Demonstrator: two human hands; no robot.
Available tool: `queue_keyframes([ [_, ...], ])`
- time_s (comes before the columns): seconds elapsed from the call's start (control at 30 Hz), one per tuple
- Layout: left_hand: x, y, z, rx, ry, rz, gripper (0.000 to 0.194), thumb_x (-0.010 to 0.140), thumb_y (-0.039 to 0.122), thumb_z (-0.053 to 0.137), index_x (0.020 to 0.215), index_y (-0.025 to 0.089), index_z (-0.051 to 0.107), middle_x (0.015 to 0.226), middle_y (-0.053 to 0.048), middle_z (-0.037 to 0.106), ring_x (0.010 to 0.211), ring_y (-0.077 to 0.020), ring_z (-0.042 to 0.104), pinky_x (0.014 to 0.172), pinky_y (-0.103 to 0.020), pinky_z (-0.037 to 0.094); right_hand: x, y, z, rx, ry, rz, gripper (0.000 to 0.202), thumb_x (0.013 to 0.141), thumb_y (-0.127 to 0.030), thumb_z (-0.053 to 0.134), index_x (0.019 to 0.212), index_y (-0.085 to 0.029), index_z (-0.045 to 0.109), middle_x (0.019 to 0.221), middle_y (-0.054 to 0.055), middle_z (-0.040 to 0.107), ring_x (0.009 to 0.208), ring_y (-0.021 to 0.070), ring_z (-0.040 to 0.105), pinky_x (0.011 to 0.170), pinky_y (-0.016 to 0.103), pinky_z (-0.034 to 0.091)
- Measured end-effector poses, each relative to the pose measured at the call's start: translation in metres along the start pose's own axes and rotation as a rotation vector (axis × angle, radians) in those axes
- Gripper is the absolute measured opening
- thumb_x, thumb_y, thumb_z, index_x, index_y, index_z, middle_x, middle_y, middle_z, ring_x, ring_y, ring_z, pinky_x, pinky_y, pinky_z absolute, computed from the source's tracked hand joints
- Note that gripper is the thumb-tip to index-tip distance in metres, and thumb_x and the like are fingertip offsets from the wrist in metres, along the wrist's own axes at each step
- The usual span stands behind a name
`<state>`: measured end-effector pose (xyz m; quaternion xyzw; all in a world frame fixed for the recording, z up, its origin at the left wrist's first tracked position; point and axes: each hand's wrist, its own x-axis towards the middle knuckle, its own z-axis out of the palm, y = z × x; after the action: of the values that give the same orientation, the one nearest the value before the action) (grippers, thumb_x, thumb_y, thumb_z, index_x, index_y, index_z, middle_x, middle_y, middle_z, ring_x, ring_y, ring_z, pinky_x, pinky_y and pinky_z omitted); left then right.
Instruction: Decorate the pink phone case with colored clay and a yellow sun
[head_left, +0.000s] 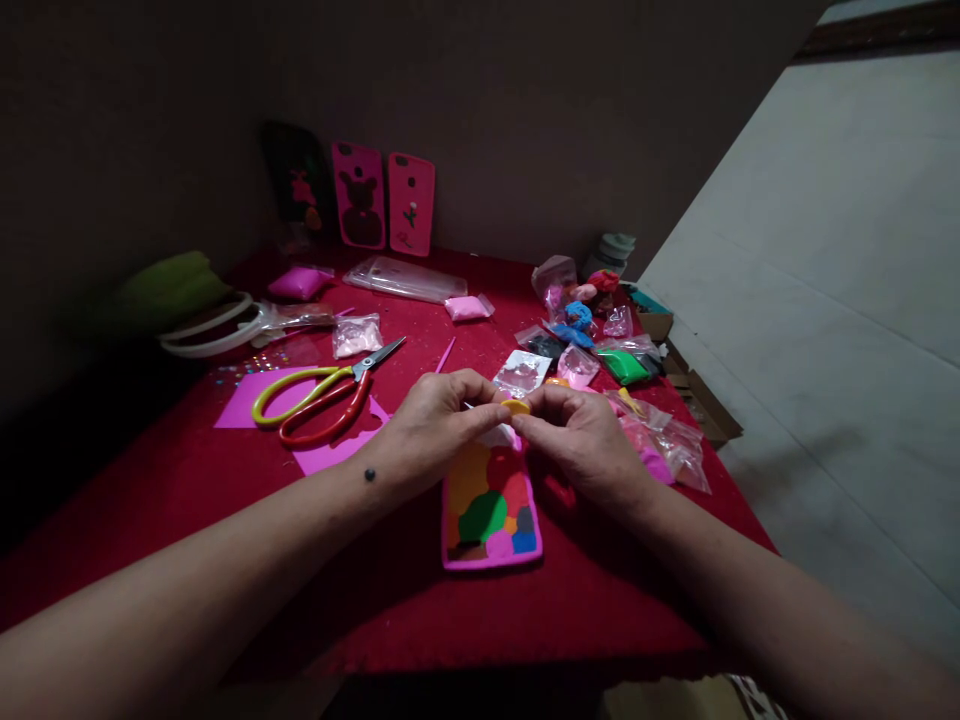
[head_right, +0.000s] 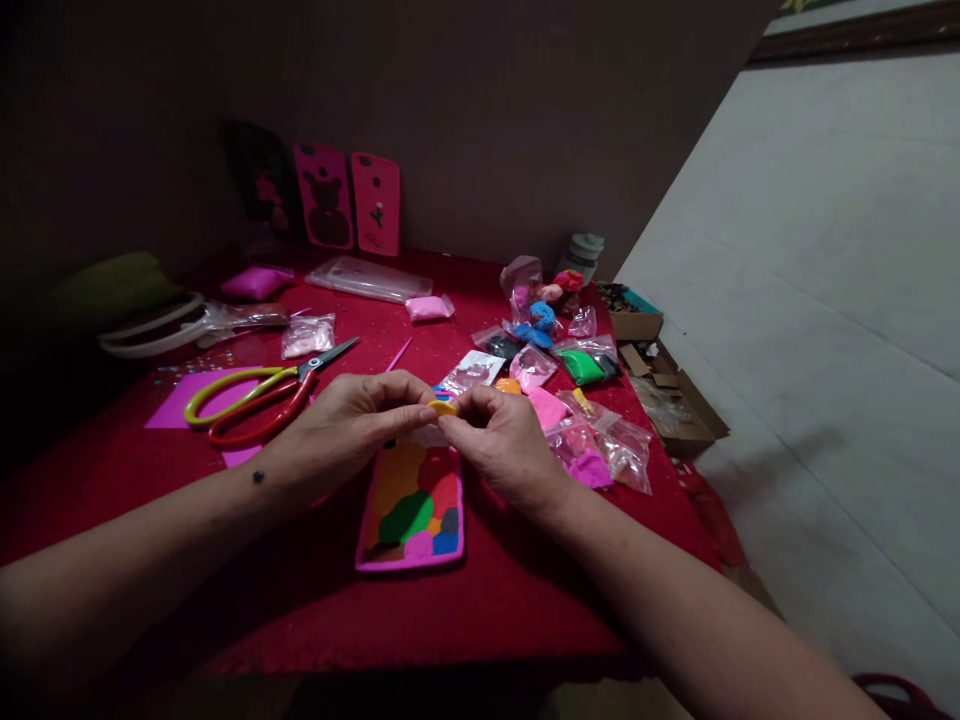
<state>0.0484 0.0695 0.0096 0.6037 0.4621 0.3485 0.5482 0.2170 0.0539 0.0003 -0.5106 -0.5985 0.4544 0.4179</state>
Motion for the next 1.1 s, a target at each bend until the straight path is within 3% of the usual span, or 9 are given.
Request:
queue_keyframes([
  [0.13,0.0008,-0.0022,-0.0006,0.068,0.041,0.027,0.019,0.076,0.033,0.065,0.080,0.014,0.068,0.072,-0.002,0.067,0.066,-0.0138,0.059,0.061,-0.025,0.044,0.0004,-0.0016,-0.0007,0.042,0.022,-0.013,0.023,0.071,-0.036,0.074,0.069,-0.016,0.063,0.065,-0.002,0.059,0.056,0.0090,0.048,0.052,0.023,0.039],
  [0.3,0.0021,-0.0040,0.0003,-0.005,-0.024,0.046,0.020,0.074,0.030,0.068,0.087,0.015,0.068,0.080,-0.003,0.070,0.072,-0.0154,0.062,0.066,-0.026,0.048,0.0000,-0.0026,-0.0008,-0.005,0.018,-0.029,0.022,0.073,-0.034,0.072,0.067,-0.016,0.061,0.062,-0.003,0.056,0.054,0.0080,0.045,0.049,0.022,0.037],
  [0.6,0.0019,-0.0058,-0.0008,0.062,0.038,0.074,0.022,0.076,0.037,0.066,0.079,0.016,0.068,0.074,-0.002,0.068,0.067,-0.0143,0.059,0.059,-0.024,0.045,-0.0008,-0.0025,-0.0006,-0.066,-0.003,-0.045,0.019,0.075,-0.034,0.069,0.070,-0.016,0.063,0.065,-0.001,0.060,0.057,0.0100,0.050,0.053,0.022,0.040],
  [0.8,0.0034,-0.0085,0.0008,0.001,-0.005,0.079,0.021,0.073,0.032,0.069,0.086,0.016,0.071,0.083,-0.005,0.073,0.076,-0.0185,0.065,0.071,-0.031,0.051,-0.0001,-0.0016,-0.0001,-0.133,0.000,-0.088,0.016,0.075,-0.028,0.067,0.066,-0.016,0.062,0.063,-0.001,0.058,0.058,0.0102,0.049,0.055,0.023,0.041],
  [1.1,0.0017,-0.0040,-0.0005,0.035,0.025,0.043,0.019,0.075,0.034,0.067,0.081,0.016,0.070,0.076,-0.003,0.071,0.070,-0.0160,0.063,0.062,-0.026,0.048,-0.0017,-0.0014,-0.0005,-0.183,0.006,-0.138,0.012,0.076,-0.025,0.063,0.069,-0.016,0.064,0.064,0.000,0.061,0.057,0.0101,0.051,0.054,0.023,0.041],
])
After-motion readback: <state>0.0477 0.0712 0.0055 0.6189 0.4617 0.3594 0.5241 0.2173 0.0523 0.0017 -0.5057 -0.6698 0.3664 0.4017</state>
